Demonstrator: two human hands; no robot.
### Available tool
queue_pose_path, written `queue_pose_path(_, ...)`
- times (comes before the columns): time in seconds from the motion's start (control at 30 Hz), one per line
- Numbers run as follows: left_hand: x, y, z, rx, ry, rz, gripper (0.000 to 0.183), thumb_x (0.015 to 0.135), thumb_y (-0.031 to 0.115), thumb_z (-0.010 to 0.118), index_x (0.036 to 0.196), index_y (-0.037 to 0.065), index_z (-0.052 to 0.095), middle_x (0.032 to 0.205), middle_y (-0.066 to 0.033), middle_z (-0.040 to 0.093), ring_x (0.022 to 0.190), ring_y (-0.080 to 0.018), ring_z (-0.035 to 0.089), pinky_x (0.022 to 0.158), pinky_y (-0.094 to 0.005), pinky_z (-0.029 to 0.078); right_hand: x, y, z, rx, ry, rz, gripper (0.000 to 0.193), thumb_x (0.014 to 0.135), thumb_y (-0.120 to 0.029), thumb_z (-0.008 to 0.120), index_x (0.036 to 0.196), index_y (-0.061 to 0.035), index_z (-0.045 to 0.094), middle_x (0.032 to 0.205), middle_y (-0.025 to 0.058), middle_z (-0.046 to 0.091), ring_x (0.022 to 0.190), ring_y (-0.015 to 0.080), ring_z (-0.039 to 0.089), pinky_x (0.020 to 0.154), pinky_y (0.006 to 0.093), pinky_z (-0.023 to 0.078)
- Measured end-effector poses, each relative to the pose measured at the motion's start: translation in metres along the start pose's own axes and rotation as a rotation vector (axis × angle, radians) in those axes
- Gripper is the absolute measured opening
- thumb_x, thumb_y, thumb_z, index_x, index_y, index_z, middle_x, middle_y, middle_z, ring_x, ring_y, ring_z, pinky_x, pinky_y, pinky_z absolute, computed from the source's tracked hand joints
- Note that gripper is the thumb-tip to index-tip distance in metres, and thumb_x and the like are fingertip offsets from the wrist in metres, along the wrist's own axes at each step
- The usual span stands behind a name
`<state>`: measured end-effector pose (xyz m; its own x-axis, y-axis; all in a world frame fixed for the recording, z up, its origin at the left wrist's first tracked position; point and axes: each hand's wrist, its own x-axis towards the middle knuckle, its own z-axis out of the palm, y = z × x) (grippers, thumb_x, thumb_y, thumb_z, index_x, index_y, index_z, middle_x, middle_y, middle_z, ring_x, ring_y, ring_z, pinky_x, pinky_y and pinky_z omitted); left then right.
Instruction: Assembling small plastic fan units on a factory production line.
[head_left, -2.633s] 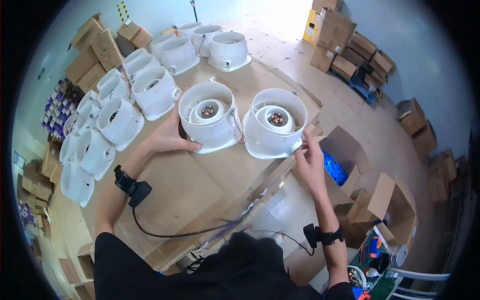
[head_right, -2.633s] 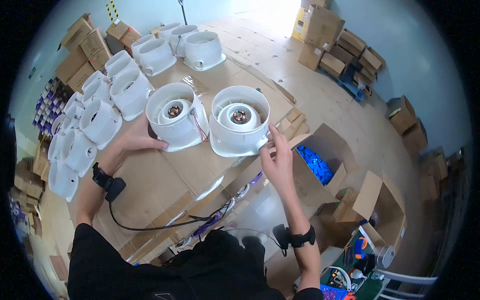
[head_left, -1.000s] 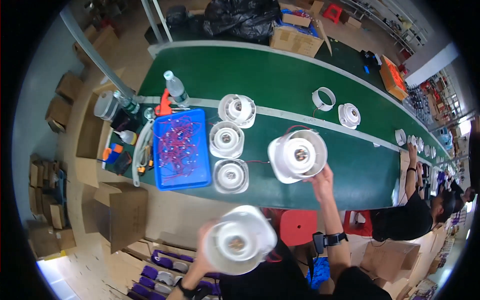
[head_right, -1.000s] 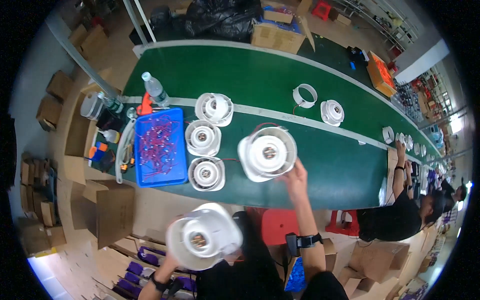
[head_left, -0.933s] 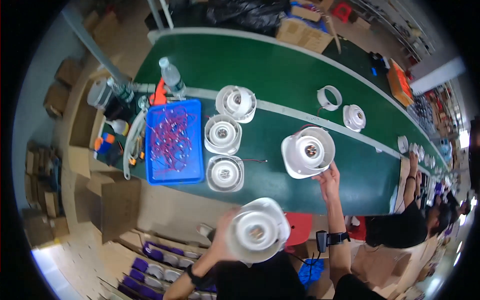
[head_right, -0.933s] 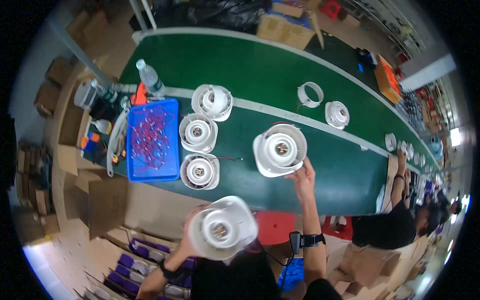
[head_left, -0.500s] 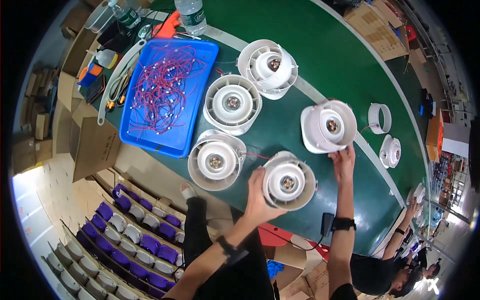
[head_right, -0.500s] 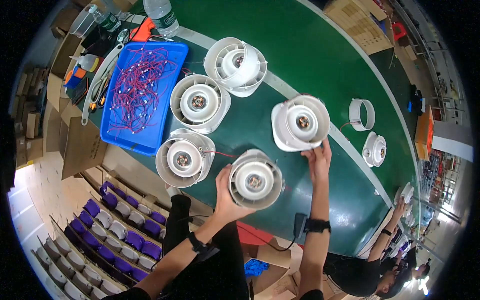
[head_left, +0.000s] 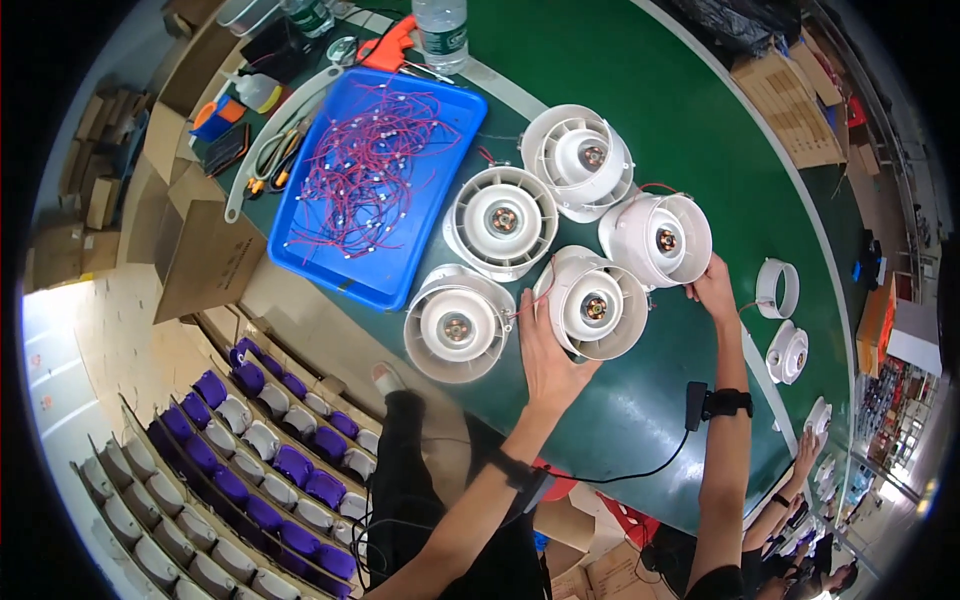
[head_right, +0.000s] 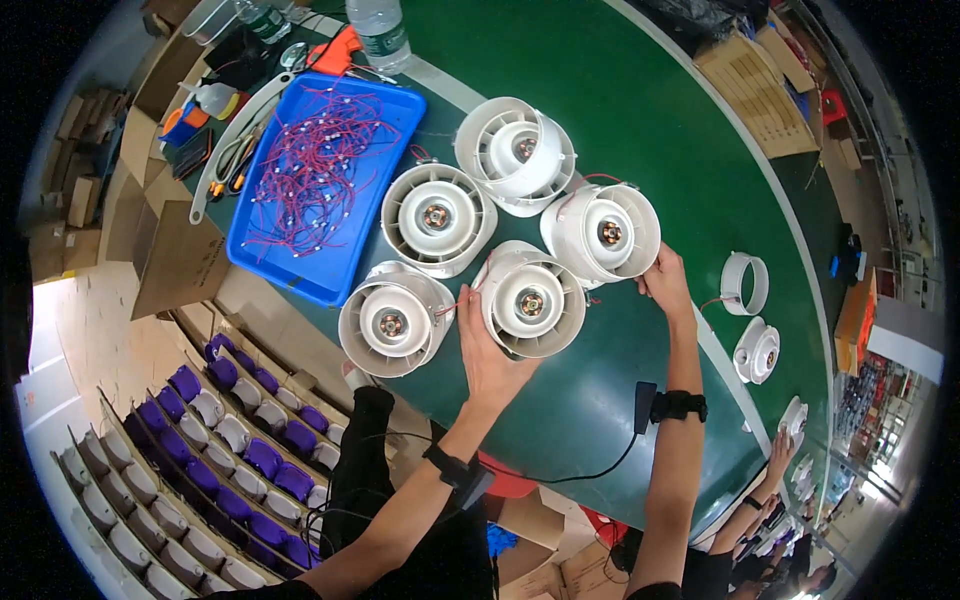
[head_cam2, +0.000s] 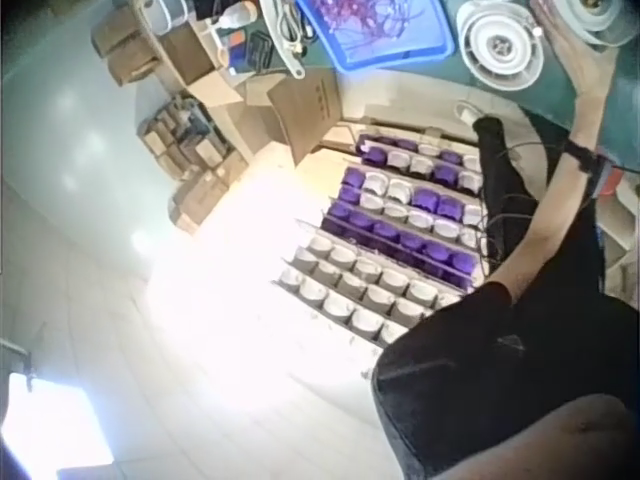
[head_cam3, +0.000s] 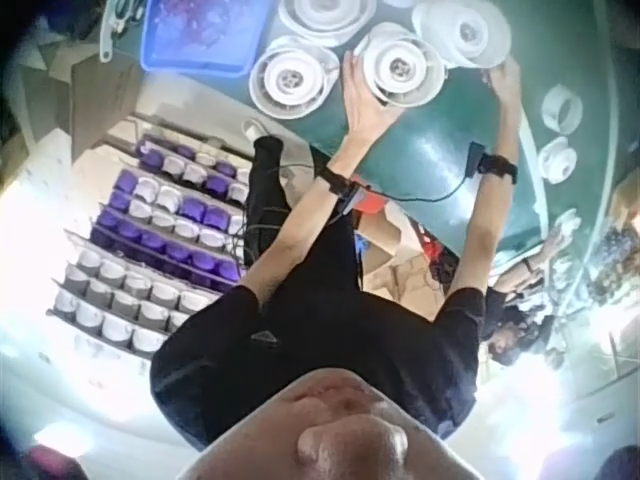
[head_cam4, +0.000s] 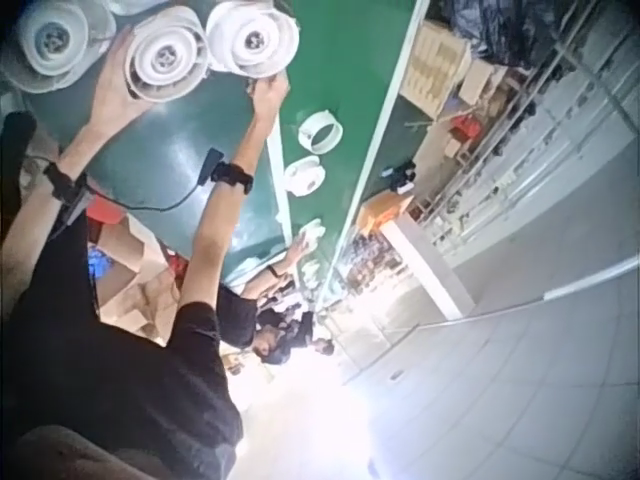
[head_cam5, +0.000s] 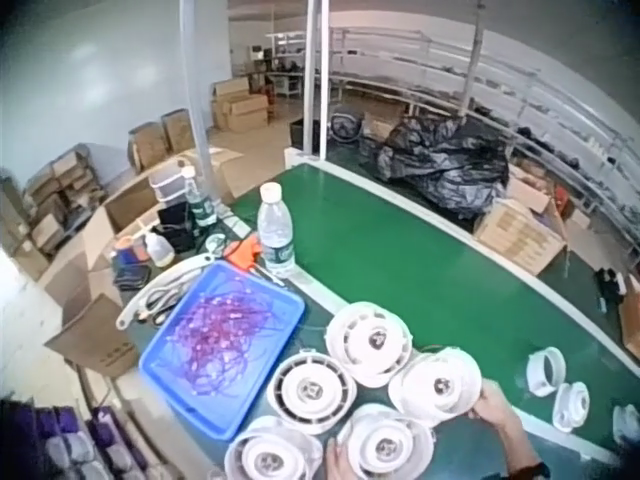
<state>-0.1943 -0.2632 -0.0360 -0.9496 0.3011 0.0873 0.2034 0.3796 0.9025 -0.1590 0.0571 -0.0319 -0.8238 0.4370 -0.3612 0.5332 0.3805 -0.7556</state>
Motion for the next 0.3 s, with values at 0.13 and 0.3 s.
queue_pose_path(0.13,-0.005,0.005,-0.035,0.004,-0.126,-0.074,0.102,0.072,0.011,0.079,0.152,-0.005,0.017,0.153,-0.0338,0.022,0.142,-0.0496,0.025,0.118,-0.0509,0.025,0.005,-0.008,0.007,0.013,0.024,-0.147,0.015,0.096,-0.01,0.052,0.105,-0.0016,0.061,0.064,0.0036,0.058,0.047,0.0084,0.05,0.041,0.025,0.038)
queue_pose_path(0.3,-0.009,-0.011,-0.147,0.079,-0.85,-0.145,0.08,0.075,0.007,0.067,0.146,-0.005,0.032,0.145,-0.0292,0.039,0.137,-0.0451,0.036,0.116,-0.0463,0.031,0.026,-0.082,0.092,0.284,-0.084,-0.161,0.031,0.101,-0.016,0.051,0.128,-0.0019,0.054,0.077,0.0009,0.057,0.058,0.0069,0.048,0.05,0.0227,0.04)
